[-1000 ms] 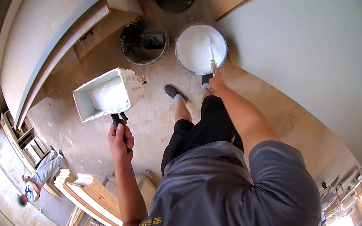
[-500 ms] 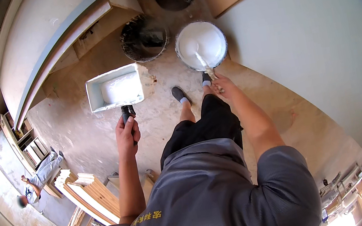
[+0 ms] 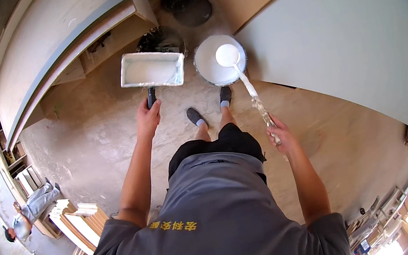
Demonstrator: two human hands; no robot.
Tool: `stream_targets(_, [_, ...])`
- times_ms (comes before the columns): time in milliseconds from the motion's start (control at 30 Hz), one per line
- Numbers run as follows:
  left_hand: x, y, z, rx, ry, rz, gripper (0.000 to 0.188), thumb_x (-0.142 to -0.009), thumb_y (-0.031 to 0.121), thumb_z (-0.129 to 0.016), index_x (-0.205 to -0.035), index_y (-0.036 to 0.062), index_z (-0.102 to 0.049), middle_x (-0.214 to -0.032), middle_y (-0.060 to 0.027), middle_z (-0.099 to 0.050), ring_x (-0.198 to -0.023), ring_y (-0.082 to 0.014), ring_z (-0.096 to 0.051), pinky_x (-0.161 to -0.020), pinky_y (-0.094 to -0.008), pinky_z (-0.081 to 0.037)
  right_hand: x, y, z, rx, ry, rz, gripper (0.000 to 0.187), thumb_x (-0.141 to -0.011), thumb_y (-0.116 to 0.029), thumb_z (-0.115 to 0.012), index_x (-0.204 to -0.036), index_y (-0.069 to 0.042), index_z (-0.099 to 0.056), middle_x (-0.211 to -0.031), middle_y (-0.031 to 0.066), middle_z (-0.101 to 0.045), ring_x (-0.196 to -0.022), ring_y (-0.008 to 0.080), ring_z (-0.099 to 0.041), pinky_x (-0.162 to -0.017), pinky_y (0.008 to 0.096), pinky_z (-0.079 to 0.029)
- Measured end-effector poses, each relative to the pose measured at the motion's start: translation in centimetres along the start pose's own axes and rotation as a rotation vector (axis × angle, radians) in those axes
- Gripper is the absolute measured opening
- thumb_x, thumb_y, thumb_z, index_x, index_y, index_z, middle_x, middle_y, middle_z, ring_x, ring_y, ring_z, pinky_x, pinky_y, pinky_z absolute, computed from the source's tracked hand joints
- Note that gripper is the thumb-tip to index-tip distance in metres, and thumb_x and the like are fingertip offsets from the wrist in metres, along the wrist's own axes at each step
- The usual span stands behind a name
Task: The person ladles paste from a bucket into a handheld applicator, coats long strips by running the applicator along them, and places the applicator on a table.
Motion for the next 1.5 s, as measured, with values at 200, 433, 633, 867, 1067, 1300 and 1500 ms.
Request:
stream_targets(200, [-5.0, -2.9, -1.3, -0.221, 0.121, -0.225, 0.022, -0.084, 0.021, -0.066, -0.078, 0.0035, -0.053, -0.06, 0.0016, -0.045, -0.054, -0.0077, -0.041, -0.048, -0.028, -0.034, 10.1, -3.4, -3.1, 0.011, 0.064, 0.062, 0.066, -0.087, -0.009, -0.056, -0.147, -0.015, -0.03, -0.074, 0.004, -0.052, -0.05, 0.0093, -0.046, -0.042, 0.0227, -0.035])
stream_targets(433, [-5.1, 0.2, -3.5, -0.321, 0.164, -0.249, 0.029, -0.077, 0.027, -0.068, -0.083, -0.0003, -0.058, -0.068, -0.0173, -0.059, -0.062, -0.0292, -0.057, -0.061, -0.0397, -0.045, 19.0, -6.2, -6.5, 0.032, 0.063, 0.133, 0.068, -0.087, -0.012, -0.056, -0.148, -0.012, -0.025, -0.076, 0.0069, -0.053, -0.046, 0.008, -0.043, -0.035, 0.0203, -0.036])
stream_targets(633, [-6.8, -0.1, -4.1, -0.35, 0.165, -0.292, 0.031, -0.077, 0.026, -0.068, -0.087, -0.0017, -0.058, -0.073, -0.0225, -0.061, -0.068, -0.0365, -0.06, -0.064, -0.0416, -0.047, 23.5, -7.5, -9.2, -0.007, 0.041, 0.161, 0.07, -0.087, -0.013, -0.057, -0.148, -0.009, -0.022, -0.075, 0.0073, -0.052, -0.044, 0.0078, -0.043, -0.033, 0.02, -0.036])
stream_targets(867, [-7.8, -0.2, -4.1, -0.305, 0.147, -0.306, 0.031, -0.077, 0.025, -0.068, -0.089, -0.0017, -0.059, -0.077, -0.0229, -0.063, -0.071, -0.0376, -0.061, -0.067, -0.0417, -0.048, 25.3, -8.3, -10.9, 0.009, 0.01, 0.183, 0.062, -0.091, -0.013, -0.053, -0.147, -0.013, -0.026, -0.076, 0.0075, -0.048, -0.044, 0.0077, -0.043, -0.032, 0.0189, -0.037])
stream_targets(1067, [-8.4, 0.2, -3.9, -0.334, 0.153, -0.277, 0.03, -0.079, 0.025, -0.067, -0.091, -0.0015, -0.06, -0.083, -0.0246, -0.064, -0.081, -0.0406, -0.063, -0.072, -0.0445, -0.048, 25.9, -9.1, -12.0, 0.042, -0.014, 0.189, 0.061, -0.091, -0.012, -0.053, -0.147, -0.012, -0.028, -0.077, 0.0091, -0.05, -0.044, 0.0081, -0.044, -0.032, 0.0193, -0.038])
stream_targets(1300, [-9.0, 1.9, -4.6, -0.552, 0.21, -0.239, 0.031, -0.083, 0.025, -0.062, -0.1, 0.0006, -0.056, -0.09, -0.0243, -0.065, -0.089, -0.0417, -0.063, -0.078, -0.0487, -0.049, 26.5, -10.3, -14.1, 0.117, -0.008, 0.183, 0.068, -0.088, -0.014, -0.056, -0.148, -0.008, -0.023, -0.074, 0.0093, -0.051, -0.042, 0.0082, -0.043, -0.031, 0.0198, -0.037])
stream_targets(1500, [-11.0, 0.7, -7.7, -0.732, 0.184, -0.156, 0.032, -0.085, 0.025, -0.06, -0.108, 0.0033, -0.053, -0.094, -0.021, -0.067, -0.091, -0.0381, -0.064, -0.081, -0.0475, -0.051, 27.8, -11.4, -16.2, 0.18, 0.029, 0.18, 0.075, -0.085, -0.017, -0.06, -0.147, -0.004, -0.02, -0.065, 0.0083, -0.05, -0.038, 0.0086, -0.042, -0.029, 0.0201, -0.035])
Point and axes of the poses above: each hand's wrist, its own x-axis away from the middle knuckle, its own z-axis out of the back of the hand, y = z × x, the point moved 6 cm from there along -x, towards the middle knuckle
